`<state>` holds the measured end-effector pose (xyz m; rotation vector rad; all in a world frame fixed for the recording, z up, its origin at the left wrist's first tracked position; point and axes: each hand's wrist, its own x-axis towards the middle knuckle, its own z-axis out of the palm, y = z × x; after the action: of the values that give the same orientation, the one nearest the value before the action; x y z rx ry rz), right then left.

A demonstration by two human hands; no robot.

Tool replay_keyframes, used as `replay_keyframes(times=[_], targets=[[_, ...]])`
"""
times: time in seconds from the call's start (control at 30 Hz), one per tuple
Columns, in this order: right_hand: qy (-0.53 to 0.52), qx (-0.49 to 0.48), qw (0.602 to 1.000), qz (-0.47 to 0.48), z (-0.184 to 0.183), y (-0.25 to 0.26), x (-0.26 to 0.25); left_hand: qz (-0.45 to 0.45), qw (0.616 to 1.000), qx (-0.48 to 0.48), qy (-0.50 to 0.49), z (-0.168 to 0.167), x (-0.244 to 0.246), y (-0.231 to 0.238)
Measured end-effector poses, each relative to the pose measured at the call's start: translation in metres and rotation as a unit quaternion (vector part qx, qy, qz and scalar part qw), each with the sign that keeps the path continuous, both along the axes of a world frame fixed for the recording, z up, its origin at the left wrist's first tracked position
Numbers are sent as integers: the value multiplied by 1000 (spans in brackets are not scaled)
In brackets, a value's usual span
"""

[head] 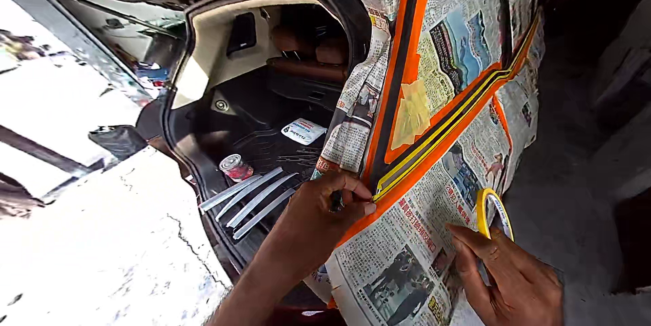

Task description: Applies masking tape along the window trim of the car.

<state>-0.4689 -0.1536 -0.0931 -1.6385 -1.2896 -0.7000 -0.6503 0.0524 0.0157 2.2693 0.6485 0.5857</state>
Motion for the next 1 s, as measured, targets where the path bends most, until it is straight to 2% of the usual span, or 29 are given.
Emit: replay_keyframes(times=[0.2,0.33,0.6,0.8,1.0], targets=[[3,1,1000,-5,-3,-9,5,-2,1000,10,12,4,0,0],[-2,5,1000,1,-4,-4,3,-10,998,-63,5,9,0,7],[-29,21,999,19,6,23,-8,5,1000,7,27,9,3,6],[-57,28,997,46,16,47,-14,-26,998,-62,21,7,4,8],[-75,-4,997,35,27,56,-20,-36,998,-46,-10,2,-1,13]])
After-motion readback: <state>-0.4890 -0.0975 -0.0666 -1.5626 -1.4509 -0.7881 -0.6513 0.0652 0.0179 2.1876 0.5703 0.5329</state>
